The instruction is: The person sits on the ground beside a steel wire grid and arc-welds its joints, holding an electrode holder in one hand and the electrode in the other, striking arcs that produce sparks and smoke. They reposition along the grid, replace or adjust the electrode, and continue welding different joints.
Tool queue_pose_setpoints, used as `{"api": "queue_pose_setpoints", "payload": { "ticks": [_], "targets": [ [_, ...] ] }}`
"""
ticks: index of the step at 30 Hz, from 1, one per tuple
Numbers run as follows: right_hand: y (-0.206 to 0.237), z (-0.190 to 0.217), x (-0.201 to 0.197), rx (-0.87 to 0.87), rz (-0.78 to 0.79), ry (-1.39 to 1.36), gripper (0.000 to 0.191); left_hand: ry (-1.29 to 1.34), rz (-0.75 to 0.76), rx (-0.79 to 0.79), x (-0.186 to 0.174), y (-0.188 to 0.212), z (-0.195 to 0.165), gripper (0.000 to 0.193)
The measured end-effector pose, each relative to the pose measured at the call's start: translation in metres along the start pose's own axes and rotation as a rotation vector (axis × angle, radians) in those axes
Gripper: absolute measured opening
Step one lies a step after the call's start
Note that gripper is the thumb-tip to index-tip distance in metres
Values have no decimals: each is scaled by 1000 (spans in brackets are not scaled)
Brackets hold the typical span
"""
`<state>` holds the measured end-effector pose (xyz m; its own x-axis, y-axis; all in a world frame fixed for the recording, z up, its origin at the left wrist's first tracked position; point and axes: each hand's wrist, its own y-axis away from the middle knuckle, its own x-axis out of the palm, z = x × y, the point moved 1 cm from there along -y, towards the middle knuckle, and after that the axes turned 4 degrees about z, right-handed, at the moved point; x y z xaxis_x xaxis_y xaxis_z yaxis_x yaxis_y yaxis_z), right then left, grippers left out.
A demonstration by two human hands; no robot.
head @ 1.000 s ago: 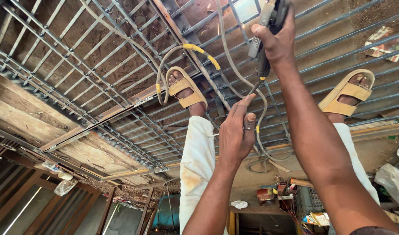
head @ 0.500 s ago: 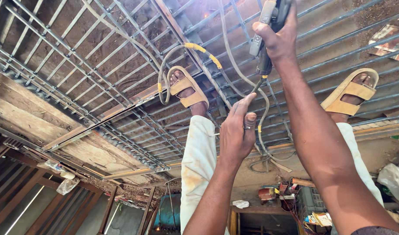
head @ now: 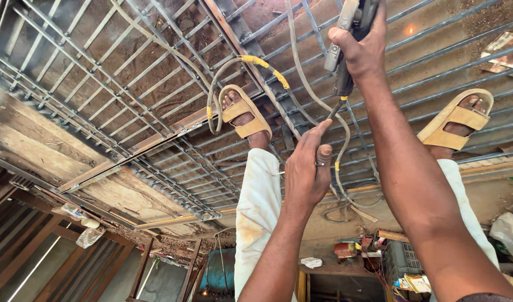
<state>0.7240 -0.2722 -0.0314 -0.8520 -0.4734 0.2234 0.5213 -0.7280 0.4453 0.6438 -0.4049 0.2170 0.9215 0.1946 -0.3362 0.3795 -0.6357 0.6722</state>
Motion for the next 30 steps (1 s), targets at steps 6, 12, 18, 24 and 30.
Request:
{"api": "queue_pose_setpoints", "payload": {
  "ticks": [6, 12, 18, 24, 30],
  "targets": [
    [0, -1, -1, 6, -6, 0, 70, 0, 10, -9, -1, -1, 1, 55],
    [4, -9, -5, 8, -56, 103, 83, 22, -6, 38, -1, 1, 5, 51],
    [10, -9, -28, -48, -170, -112, 91, -30, 10, -20, 4, 0, 7, 50],
    [5, -6, -39, -8, -150, -157, 93, -31, 18, -8, 6, -2, 5, 52],
    [6, 9, -31, 40, -127, -181, 70, -15, 15, 9, 7, -1, 2, 56]
  ]
}}
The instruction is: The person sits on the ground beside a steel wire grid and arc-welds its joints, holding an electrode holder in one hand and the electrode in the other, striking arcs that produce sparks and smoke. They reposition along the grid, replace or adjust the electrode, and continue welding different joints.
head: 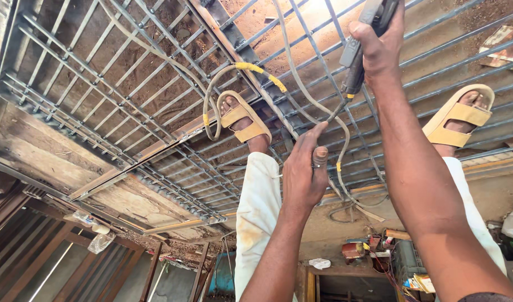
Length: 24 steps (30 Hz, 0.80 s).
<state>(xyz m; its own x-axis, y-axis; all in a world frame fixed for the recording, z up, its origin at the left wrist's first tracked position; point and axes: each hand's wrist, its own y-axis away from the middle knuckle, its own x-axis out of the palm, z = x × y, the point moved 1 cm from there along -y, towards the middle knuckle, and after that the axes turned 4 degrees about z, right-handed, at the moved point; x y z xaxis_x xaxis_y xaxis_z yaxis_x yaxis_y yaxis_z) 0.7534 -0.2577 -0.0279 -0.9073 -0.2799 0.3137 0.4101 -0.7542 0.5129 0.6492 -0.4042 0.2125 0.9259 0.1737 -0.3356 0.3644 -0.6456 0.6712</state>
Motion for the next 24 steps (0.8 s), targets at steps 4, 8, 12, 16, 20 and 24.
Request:
{"api": "queue_pose_setpoints", "payload": {
  "ticks": [4, 8, 12, 16, 20, 24],
  "targets": [
    [1, 8, 1, 27, -7, 58, 57, 29, -12, 15, 0, 0, -1, 56],
    [-6, 7, 2, -37, 25, 73, 51, -33, 2, -5, 2, 0, 0, 53],
    [-8, 5, 0, -14, 30, 51, 48, -17, 12, -11, 2, -1, 1, 52],
    [-7, 5, -2, -33, 45, 35, 43, -17, 13, -4, 2, 0, 1, 54],
    [-9, 3, -4, -34, 50, 9, 46, -17, 30, -24, 2, -1, 1, 56],
    [-12, -1, -9, -56, 60, 31, 45, -11, 18, -25, 2, -2, 1, 56]
  ]
}}
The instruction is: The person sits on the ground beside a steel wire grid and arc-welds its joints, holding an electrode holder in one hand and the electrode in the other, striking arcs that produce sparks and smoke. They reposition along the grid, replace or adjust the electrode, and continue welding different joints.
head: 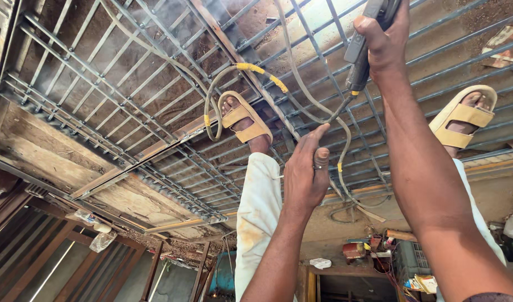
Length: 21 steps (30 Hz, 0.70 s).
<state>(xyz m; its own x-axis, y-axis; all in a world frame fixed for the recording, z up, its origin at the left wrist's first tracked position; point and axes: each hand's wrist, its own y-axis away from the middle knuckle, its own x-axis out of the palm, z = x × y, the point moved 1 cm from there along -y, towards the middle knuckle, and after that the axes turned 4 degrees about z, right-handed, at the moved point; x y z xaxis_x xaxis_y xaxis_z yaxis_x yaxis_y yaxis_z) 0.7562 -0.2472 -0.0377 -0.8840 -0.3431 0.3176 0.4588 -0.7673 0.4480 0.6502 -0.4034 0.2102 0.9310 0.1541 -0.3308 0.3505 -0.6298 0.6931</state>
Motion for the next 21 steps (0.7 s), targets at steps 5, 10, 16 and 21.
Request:
{"api": "queue_pose_setpoints", "payload": {
  "ticks": [5, 10, 16, 21],
  "targets": [
    [1, -3, -3, 29, -18, -6, 47, 14, -1, -1, 0, 1, 0, 55],
    [-2, -1, -2, 22, -15, 12, 45, -6, 4, -13, 2, 1, 2, 57],
    [-4, 2, 2, 40, -17, -3, 44, 39, -11, 26, -2, 1, 1, 59],
    [-4, 2, 2, 59, -22, -30, 45, 42, -17, 26, -5, 1, -1, 60]
  ]
}}
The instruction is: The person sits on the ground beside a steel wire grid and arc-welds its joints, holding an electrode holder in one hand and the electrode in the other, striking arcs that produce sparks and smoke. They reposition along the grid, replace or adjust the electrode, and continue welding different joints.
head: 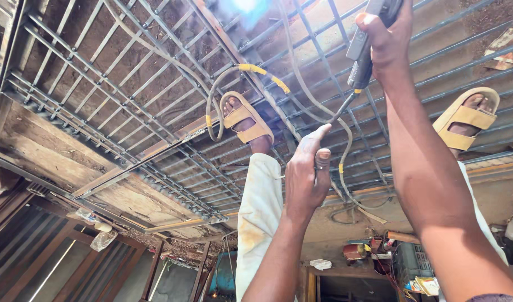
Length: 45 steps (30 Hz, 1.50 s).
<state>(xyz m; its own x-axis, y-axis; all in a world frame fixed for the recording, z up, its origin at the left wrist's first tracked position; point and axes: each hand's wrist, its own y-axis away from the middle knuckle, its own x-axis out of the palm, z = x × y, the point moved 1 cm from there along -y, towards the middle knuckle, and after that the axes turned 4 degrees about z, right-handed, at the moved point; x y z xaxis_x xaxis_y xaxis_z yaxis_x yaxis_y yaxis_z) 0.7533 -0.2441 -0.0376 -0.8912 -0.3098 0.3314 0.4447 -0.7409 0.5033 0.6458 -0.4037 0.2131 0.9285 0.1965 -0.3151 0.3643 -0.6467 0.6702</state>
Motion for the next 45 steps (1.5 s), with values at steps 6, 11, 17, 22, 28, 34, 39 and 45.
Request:
{"api": "queue_pose_setpoints", "payload": {
  "ticks": [6, 11, 17, 22, 28, 34, 39, 45],
  "targets": [
    [-3, -5, -1, -40, 5, 28, 44, -26, 12, -24, 2, -1, 2, 57],
    [-1, -4, -4, -24, 6, 54, 47, -32, 12, -8, 4, 0, 4, 56],
    [-3, -4, -4, -59, 31, 76, 50, -53, 9, 0, 4, -1, 4, 55],
    [-3, -8, -7, -12, 3, 55, 48, -35, 23, -25, 1, -2, -1, 56],
    [0, -14, -13, -49, 41, 111, 61, 19, -31, 46, 4, 1, 12, 53],
    [33, 0, -1, -122, 51, 295, 85, 40, -171, 22, 16, 3, 41, 35],
    [53, 17, 29, -70, 89, 377, 85, 35, -249, 74, 40, -33, 49, 42],
    [70, 33, 44, -159, 143, 731, 88, 312, -374, -84, 87, -57, 90, 46]
  ]
}}
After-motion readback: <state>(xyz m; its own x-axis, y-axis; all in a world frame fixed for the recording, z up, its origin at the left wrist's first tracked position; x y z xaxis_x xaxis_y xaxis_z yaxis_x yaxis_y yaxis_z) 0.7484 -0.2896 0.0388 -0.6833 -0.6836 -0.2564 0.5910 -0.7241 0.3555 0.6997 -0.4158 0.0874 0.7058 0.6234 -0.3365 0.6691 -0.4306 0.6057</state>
